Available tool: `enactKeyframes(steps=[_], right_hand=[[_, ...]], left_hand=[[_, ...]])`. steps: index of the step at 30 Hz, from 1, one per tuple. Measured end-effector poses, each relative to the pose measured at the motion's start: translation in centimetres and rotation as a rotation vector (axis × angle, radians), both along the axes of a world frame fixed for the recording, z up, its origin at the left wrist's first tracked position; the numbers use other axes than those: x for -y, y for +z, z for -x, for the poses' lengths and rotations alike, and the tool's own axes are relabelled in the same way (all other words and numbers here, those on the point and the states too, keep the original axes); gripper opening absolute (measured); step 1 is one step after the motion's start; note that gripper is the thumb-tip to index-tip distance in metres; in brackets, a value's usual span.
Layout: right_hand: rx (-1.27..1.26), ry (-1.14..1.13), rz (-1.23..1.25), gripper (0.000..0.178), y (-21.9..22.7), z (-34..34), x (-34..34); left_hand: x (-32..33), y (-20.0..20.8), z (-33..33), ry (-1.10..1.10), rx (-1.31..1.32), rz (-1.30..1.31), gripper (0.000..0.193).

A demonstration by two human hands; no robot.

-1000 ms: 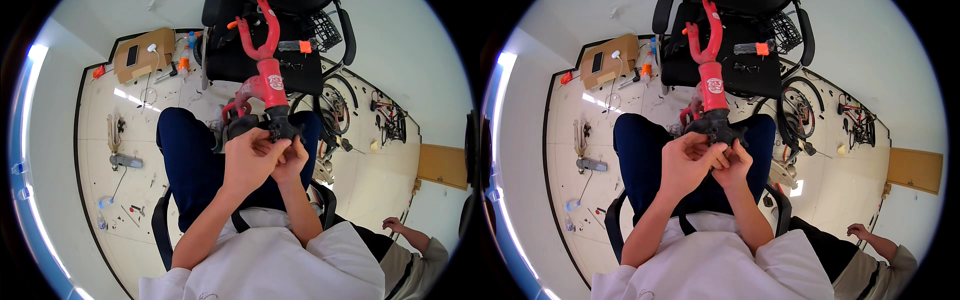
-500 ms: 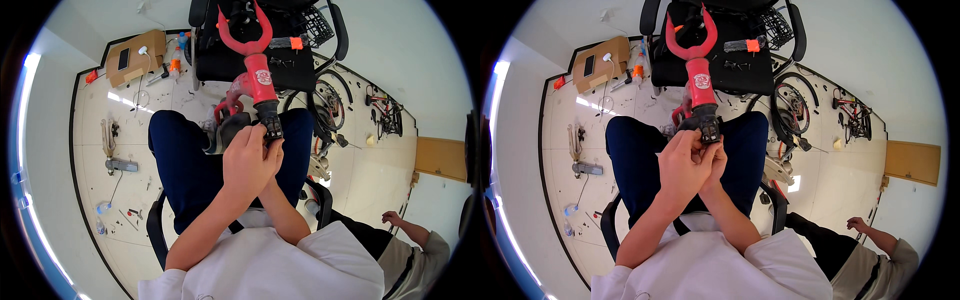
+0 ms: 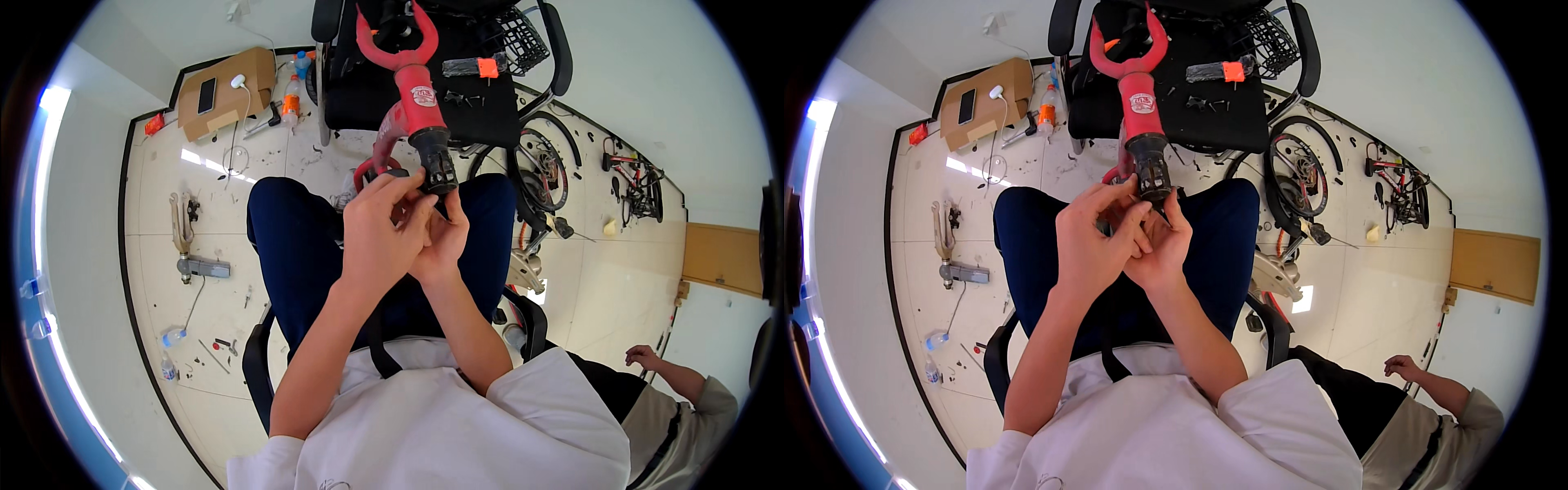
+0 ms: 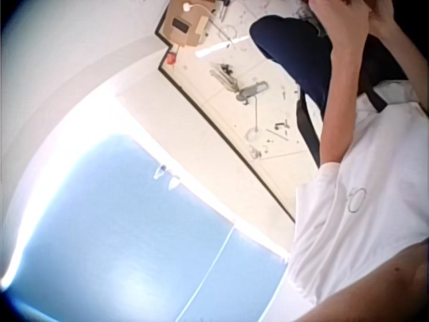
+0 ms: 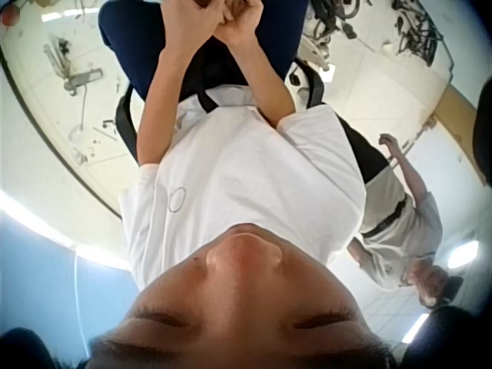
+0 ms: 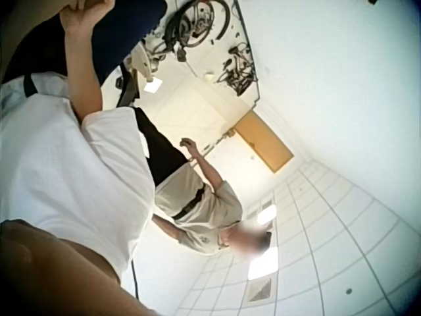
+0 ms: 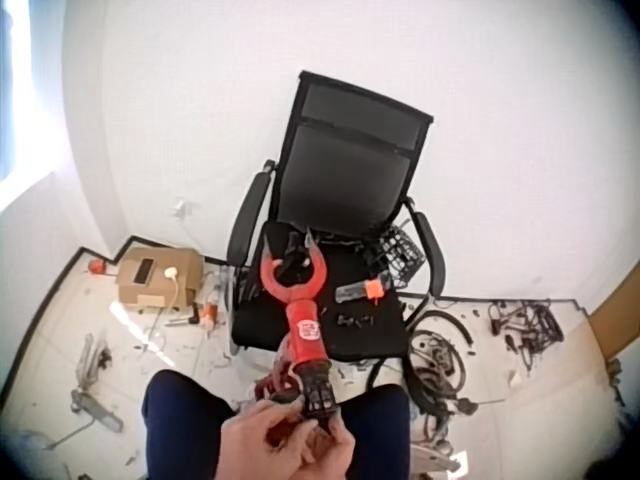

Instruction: The person assembles a bicycle handlebar by attaching a black grip to a pink stem using an Allen key. They tighten the bolts to secure the grip in place.

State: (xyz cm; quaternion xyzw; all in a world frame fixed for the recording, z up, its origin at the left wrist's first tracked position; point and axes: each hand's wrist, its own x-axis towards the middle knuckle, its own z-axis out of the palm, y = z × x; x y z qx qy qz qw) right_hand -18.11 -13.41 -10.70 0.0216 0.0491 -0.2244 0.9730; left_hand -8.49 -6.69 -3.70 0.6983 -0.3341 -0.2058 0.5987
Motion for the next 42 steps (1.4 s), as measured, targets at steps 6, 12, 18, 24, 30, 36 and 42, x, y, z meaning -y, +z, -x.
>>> enactKeyframes(steps=[6, 12, 18, 24, 30, 36, 42], right_hand=[[-0.02, 0.019, 0.0, 0.065, 0.1, -0.2, 0.5], [-0.314, 0.113, 0.167, 0.047, 0.3, 2.4, 1.7], [-1.038, -0.239, 0.722, 0.011, 4.9, 4.7, 2.0], [-1.084, -0.597, 1.97, 0.015, 10.1, 3.4, 2.4], [-1.041, -0.649, 2.261, 0.018, 8.8, 2.3, 3.5], [-1.05, -0.646, 2.476, 0.022, 9.4, 2.3, 3.8], [-1.019, -0.603, 2.559, 0.019, 10.3, 2.2, 4.3]], left_hand=[[0.4, 0.1, -0.7, -0.017, -0.001, 0.006, 0.027], [0.3, 0.1, -0.4, -0.022, 0.019, 0.011, 0.023], [0.3, -0.1, -0.3, 0.01, -0.018, 0.018, 0.021], [0.4, -0.6, 0.1, 0.039, -0.048, 0.047, 0.02], [0.6, -0.4, 0.3, 0.038, -0.066, 0.094, 0.02], [0.3, -0.2, 0.0, -0.01, -0.073, 0.028, 0.026], [0.5, -0.4, 0.0, 0.015, -0.087, 0.033, 0.024]])
